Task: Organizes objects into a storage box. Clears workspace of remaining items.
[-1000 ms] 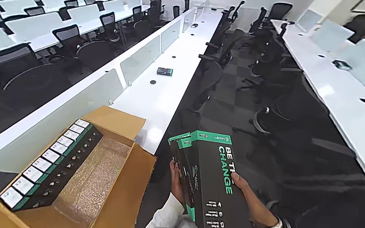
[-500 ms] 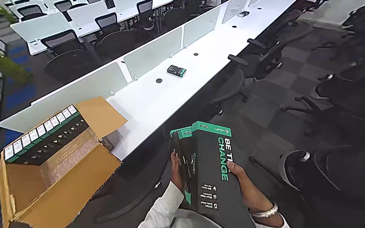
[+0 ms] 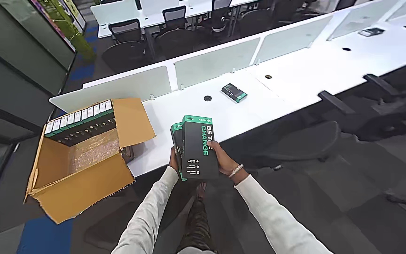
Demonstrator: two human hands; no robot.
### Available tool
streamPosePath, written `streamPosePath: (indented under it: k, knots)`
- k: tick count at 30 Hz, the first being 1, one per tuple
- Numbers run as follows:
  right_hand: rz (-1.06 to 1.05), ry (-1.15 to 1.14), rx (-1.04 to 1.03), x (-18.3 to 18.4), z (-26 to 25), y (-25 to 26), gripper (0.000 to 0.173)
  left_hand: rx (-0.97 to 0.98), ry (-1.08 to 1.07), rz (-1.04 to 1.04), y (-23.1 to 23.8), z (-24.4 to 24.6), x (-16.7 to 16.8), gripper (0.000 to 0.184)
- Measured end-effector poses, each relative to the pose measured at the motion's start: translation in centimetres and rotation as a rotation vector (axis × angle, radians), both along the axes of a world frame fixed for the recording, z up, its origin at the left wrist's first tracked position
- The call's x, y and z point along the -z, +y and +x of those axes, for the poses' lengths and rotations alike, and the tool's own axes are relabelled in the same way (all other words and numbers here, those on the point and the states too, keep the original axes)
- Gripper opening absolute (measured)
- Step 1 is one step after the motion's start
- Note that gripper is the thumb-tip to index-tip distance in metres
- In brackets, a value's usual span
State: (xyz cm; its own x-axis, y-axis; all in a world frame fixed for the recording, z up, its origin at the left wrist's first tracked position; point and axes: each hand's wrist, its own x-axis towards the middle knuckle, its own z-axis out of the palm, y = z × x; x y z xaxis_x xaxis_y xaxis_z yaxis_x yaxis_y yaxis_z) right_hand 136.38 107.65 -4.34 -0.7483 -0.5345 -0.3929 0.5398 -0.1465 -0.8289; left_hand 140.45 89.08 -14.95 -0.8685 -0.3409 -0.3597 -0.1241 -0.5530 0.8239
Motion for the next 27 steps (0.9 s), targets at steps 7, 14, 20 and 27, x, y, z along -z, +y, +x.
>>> streamPosePath:
  k: [7,14,20,27]
  knots:
    - [0.039,-0.061,-0.174,8.3,-20.8,-14.0,0.051,-0.202,-0.037,-0.197,-12.4,-17.1,9.6,0.054]
    - [0.071,-0.099,-0.235,15.6,-36.5,-26.4,0.053,-0.207,-0.13,-0.222,-23.7,-30.3,17.1,0.057]
    - [0.093,-0.08,-0.262,20.0,-42.3,-33.3,0.054,-0.162,-0.343,-0.437,-32.2,-36.4,22.1,0.055]
    - [0.226,0.09,-0.341,19.4,-43.3,-39.0,0.068,-0.222,-0.144,-0.243,-37.3,-37.1,18.5,0.052]
